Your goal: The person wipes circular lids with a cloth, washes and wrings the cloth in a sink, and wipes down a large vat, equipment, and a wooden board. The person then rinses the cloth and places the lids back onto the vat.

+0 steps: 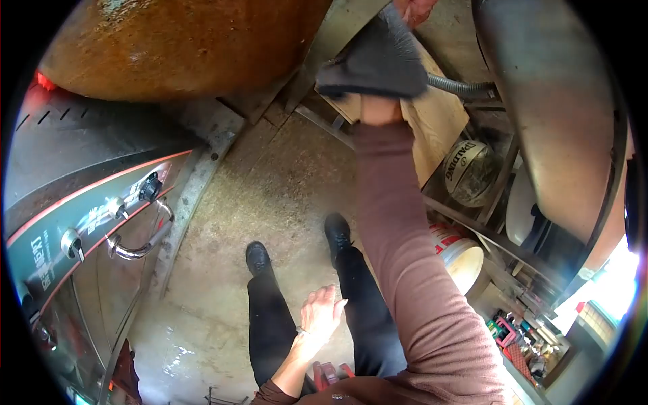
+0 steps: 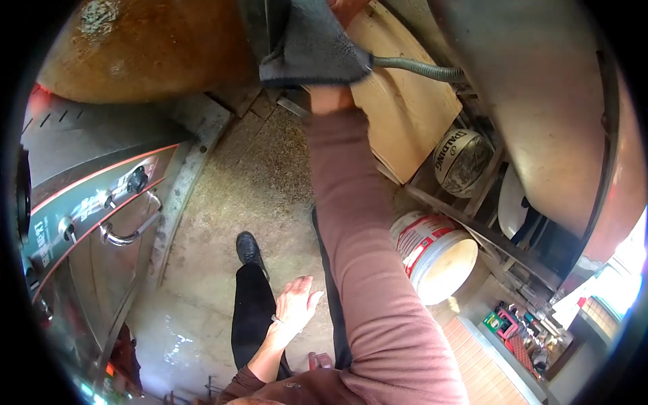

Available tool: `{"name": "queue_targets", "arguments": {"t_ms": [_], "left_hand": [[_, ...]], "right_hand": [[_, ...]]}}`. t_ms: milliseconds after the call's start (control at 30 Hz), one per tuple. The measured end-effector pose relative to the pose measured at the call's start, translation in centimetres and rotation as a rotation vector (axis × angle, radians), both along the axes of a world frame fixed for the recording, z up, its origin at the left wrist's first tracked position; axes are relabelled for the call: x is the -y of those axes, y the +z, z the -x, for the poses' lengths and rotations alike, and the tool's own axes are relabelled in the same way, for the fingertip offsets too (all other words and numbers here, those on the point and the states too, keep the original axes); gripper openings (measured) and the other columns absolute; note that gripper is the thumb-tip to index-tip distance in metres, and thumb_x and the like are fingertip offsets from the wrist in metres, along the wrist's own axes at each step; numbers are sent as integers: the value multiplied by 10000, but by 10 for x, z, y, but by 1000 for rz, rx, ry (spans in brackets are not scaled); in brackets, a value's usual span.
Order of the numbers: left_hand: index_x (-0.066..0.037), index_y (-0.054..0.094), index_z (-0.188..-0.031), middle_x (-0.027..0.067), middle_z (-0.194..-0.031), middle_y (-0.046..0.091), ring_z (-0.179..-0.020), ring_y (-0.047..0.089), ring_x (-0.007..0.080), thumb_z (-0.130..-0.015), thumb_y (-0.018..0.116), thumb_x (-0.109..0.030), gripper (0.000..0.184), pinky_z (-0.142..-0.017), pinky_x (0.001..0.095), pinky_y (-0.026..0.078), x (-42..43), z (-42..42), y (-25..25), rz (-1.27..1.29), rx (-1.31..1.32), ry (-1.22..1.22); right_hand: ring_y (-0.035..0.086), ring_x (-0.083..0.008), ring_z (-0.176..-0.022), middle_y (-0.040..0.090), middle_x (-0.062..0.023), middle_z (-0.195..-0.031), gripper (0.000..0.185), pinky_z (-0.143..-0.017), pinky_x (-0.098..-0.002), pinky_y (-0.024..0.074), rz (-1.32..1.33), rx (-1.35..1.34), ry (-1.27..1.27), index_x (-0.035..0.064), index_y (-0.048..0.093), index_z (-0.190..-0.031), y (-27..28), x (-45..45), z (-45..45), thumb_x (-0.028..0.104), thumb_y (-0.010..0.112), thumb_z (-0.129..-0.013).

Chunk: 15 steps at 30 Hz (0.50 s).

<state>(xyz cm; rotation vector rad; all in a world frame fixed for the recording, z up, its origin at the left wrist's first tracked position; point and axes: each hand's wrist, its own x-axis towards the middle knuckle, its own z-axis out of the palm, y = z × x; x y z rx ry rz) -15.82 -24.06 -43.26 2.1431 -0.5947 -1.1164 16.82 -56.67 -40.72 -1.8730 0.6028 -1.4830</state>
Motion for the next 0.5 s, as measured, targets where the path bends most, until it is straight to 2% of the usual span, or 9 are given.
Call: {"name": "queue_targets", "arguments": {"t_ms": [67, 167, 267, 367, 500], "left_hand": [[27, 599, -1159, 189, -1045, 654, -911, 625, 376, -888, 659, -258, 397, -792, 449, 533, 0, -1, -1, 9, 20, -5], [27, 587, -1171, 181, -1035, 650, -871, 618, 366, -894, 650, -261, 404, -761, 451, 532, 3, -6, 5, 44, 20, -29], [24, 580, -1169, 166, -1004, 635, -838, 609, 355, -896, 647, -255, 396, -745, 449, 526, 2, 0, 4, 48, 34, -52], [23, 573, -1156, 154, -991, 615, -845, 607, 343, -894, 646, -247, 384, -737, 444, 524, 3, 1, 8, -2, -62, -90], [18, 565, -1152, 146, -988, 597, -858, 603, 330, -890, 644, -249, 382, -733, 437, 526, 8, 2, 8, 22, -24, -181]], "right_hand": [[593, -205, -1035, 628, -95, -1150, 333, -965, -313, 466, 101, -191, -77, 10, 610, -1134, -28, 5, -6, 271, 616, -927], [591, -210, -1042, 625, -100, -1158, 335, -970, -321, 463, 142, -324, -88, 10, 607, -1140, -54, 1, -6, 264, 619, -922], [589, -215, -1050, 622, -105, -1165, 337, -975, -329, 460, 162, -389, -64, 9, 605, -1145, -71, -8, -4, 256, 621, -917], [586, -220, -1057, 618, -110, -1173, 340, -981, -337, 457, 185, -425, -11, 8, 602, -1151, -90, -20, -3, 249, 624, -912], [583, -226, -1067, 614, -117, -1183, 345, -988, -348, 453, 235, -473, 103, 7, 599, -1158, -118, -31, 7, 240, 628, -905]]}}
